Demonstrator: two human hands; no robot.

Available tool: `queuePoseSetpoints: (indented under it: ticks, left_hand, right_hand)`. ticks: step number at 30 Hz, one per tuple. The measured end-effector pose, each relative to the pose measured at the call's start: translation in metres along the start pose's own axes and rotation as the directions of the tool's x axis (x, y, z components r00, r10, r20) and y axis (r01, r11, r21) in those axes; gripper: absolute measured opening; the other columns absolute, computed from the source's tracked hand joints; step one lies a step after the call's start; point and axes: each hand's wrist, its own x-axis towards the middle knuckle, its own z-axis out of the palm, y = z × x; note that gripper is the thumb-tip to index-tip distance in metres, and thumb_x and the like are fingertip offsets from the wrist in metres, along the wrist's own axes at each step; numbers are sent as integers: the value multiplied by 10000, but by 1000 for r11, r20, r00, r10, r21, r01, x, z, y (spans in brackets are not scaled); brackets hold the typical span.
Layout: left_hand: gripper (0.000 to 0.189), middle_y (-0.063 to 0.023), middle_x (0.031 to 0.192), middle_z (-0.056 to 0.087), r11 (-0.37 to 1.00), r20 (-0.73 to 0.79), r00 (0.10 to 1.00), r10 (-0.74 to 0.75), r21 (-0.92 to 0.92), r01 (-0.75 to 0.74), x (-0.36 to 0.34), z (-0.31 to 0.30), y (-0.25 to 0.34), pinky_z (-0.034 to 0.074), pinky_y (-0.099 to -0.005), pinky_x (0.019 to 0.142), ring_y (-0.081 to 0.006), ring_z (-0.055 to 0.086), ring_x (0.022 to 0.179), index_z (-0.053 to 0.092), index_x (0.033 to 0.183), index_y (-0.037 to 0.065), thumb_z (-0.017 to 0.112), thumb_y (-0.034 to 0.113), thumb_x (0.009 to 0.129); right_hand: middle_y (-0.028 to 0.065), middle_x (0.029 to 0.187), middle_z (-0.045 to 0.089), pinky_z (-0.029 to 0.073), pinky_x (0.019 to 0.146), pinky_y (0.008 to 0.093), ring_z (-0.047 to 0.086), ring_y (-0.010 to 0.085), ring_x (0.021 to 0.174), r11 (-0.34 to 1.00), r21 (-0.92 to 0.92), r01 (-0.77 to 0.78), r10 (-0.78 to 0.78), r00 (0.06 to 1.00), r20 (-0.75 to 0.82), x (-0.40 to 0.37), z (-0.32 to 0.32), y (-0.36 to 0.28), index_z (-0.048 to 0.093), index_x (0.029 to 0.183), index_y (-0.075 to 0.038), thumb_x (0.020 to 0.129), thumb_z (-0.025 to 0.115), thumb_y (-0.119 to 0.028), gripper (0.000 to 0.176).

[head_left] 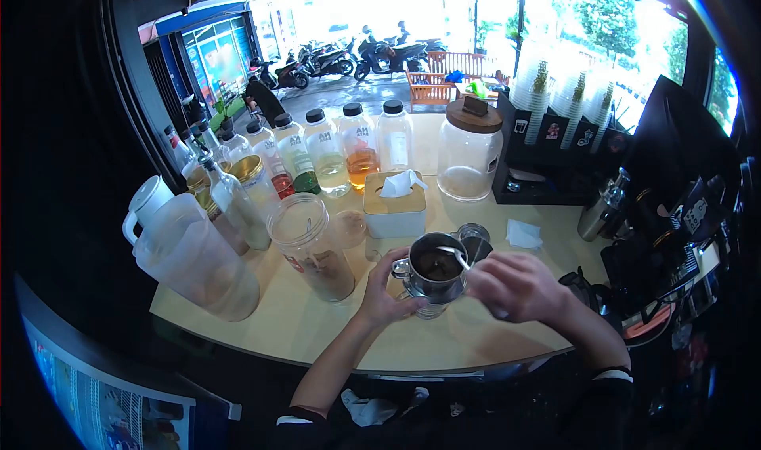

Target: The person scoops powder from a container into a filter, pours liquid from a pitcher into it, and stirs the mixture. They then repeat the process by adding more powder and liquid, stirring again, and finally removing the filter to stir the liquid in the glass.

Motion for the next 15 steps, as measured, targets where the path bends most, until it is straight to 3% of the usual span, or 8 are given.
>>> queuePoseSetpoints:
  ticks: [3,7,9,11,13,15]
  left_hand:
    - [808,-123,1171,573,1000,-6,1000,3,0,-3,0,1,1,375,-364,1009,-233,529,1141,508,1230,14,830,369,579]
    - [804,-123,1165,576,1000,-21,1000,22,5,-22,-1,1,-2,375,-363,1009,-234,529,1142,508,1227,13,831,365,580]
    - [805,-124,1164,576,1000,-19,1000,17,4,-17,-1,1,-2,376,-363,1008,-234,530,1140,508,1226,12,831,365,579]
    - [805,-124,1164,576,1000,-16,1000,9,2,-9,-1,1,-2,377,-364,1006,-235,532,1138,508,1226,12,831,366,579]
    - [803,-126,1164,575,1000,5,1000,9,-8,-9,1,0,1,379,-366,1006,-235,534,1135,509,1225,13,832,367,580]
    - [802,-126,1166,575,1000,5,1000,14,5,-14,1,-1,0,380,-367,1006,-233,534,1135,508,1226,14,831,368,582]
  right_hand:
    - [76,805,567,494,538,284,583,168,634,977,-192,93,-81,994,72,-2,16,-11,539,982,22,778,695,-105,287]
    - [77,818,567,504,557,279,585,166,638,988,-144,53,-53,999,4,1,20,-18,540,1002,30,783,693,-115,305]
    - [77,813,566,510,562,293,591,175,649,991,-54,120,-119,993,5,1,18,-18,542,1017,37,780,694,-111,318]
    - [77,817,573,513,566,299,602,191,660,996,-30,81,-80,997,18,-3,12,-13,536,1049,28,770,702,-103,350]
    - [55,825,540,503,577,288,593,176,726,995,-50,-89,91,995,30,-6,12,-9,523,1052,1,755,685,-108,355]
    - [61,828,539,510,569,307,594,192,721,998,-11,-63,63,998,-21,-7,16,-7,505,1092,8,728,704,-96,428]
